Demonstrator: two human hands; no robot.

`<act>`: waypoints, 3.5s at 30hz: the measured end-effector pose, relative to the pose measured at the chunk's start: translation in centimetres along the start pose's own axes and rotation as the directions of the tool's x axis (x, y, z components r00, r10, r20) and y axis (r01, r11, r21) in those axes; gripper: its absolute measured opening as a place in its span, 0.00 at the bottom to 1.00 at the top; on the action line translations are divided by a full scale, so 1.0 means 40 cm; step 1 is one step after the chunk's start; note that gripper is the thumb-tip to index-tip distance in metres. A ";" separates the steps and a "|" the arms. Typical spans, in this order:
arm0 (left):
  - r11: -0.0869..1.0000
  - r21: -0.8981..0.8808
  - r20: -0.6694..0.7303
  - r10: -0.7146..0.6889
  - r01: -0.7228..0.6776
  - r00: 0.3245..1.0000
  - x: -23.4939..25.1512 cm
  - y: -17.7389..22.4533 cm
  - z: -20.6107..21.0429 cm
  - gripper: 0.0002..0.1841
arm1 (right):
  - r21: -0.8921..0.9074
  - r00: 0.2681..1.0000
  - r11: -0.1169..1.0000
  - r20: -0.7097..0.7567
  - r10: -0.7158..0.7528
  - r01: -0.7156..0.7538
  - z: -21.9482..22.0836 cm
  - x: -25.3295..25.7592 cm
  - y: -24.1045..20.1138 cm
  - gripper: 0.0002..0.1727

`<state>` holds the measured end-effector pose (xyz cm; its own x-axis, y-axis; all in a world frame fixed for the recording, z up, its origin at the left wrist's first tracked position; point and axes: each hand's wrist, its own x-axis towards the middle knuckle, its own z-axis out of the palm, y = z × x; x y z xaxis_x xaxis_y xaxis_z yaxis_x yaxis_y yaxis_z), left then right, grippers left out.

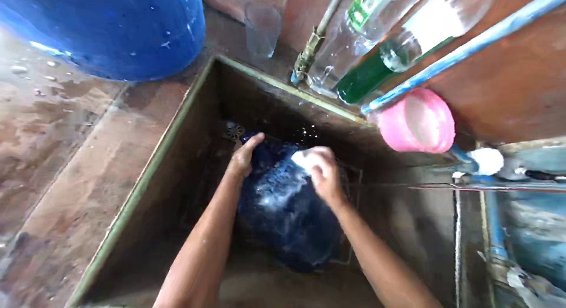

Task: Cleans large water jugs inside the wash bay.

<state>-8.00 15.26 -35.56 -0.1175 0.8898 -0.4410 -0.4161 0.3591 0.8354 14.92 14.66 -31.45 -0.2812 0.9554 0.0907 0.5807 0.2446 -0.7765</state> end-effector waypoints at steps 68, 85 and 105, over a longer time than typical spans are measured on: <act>0.985 0.052 -0.330 -0.137 0.163 0.934 0.099 -0.051 -0.153 0.26 | -0.151 0.845 0.871 0.212 0.490 -0.468 -0.027 -0.393 0.215 0.28; 0.965 0.052 -0.465 -0.204 0.256 0.861 0.127 -0.098 -0.231 0.20 | 0.428 0.034 -0.346 0.668 0.744 -0.835 -0.002 -0.537 0.237 0.23; 0.904 0.353 0.493 0.040 -0.242 0.869 -0.135 0.054 0.394 0.33 | 0.085 0.907 0.920 -0.156 0.391 -0.382 -0.262 -0.112 -0.055 0.20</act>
<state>5.92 15.69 -26.20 0.3258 0.9264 -0.1885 -0.0290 0.2090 0.9775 22.92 11.58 -23.62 0.0910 0.9880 -0.1245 0.5770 -0.1542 -0.8020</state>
